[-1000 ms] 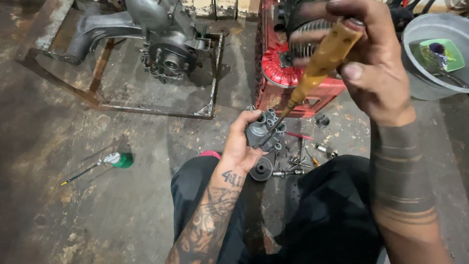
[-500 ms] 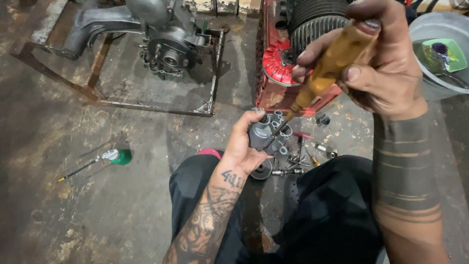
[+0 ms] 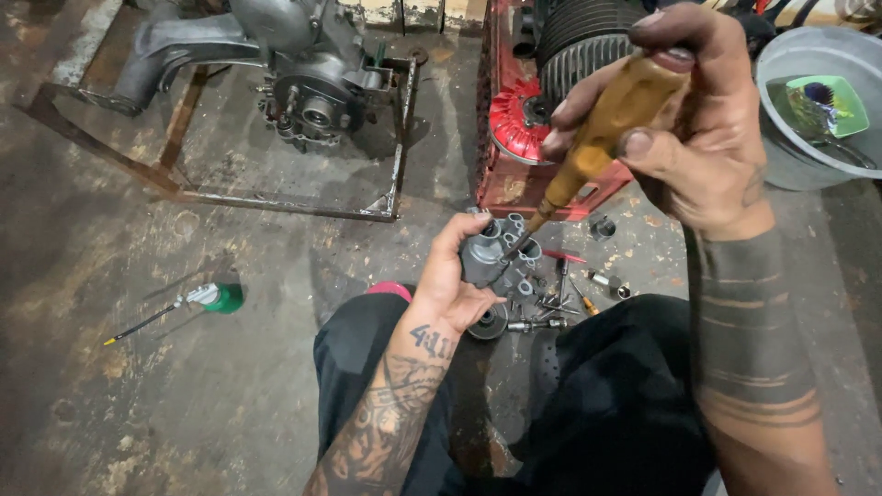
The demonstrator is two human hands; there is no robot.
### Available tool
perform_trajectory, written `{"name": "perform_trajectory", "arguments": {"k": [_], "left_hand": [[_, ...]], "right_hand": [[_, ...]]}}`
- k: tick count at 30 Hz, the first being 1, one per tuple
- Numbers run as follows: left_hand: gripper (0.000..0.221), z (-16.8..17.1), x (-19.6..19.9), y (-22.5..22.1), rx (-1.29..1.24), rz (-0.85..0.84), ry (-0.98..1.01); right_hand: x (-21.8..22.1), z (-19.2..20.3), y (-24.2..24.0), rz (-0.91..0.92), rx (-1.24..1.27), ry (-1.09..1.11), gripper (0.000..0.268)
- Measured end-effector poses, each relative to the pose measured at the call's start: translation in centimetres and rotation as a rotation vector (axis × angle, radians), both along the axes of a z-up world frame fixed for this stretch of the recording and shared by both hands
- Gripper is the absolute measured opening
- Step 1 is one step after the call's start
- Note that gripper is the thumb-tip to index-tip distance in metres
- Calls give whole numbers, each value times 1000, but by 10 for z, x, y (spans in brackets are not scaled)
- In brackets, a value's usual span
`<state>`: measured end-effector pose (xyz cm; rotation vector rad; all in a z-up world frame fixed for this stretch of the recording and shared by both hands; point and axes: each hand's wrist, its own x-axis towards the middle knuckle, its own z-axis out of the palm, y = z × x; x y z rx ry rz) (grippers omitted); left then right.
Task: The person sits on the workshop floor holding a carburetor and uses a screwdriver to loosen and remove its parts, then works small fittings and screws by hand, reassembling the carburetor body while picking screws and tools from the floor.
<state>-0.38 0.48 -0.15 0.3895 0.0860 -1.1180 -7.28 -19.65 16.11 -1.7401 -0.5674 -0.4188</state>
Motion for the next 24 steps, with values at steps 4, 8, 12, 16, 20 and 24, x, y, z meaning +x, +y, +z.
{"name": "perform_trajectory", "arguments": {"k": [4,8,12,16,20,24], "left_hand": [[26,4,0,1,-5,86,38],[23,0,1,0,49,125,23],[25,-13,2,-4,101,259,19],[26,-14,8,-1,134,327,-57],[32,-13,9,1,67,268,-136],[27,3,4,2,-2,165,-125]], "right_hand": [[-2,0,14,-90,40,34,59],[5,-1,25,-180,-8,-22,56],[8,-4,47,-355,51,-29,49],[7,-8,40,-443,13,-58,48],[2,-3,29,-312,32,-17,52],[0,-13,9,-155,109,-25,60]]}}
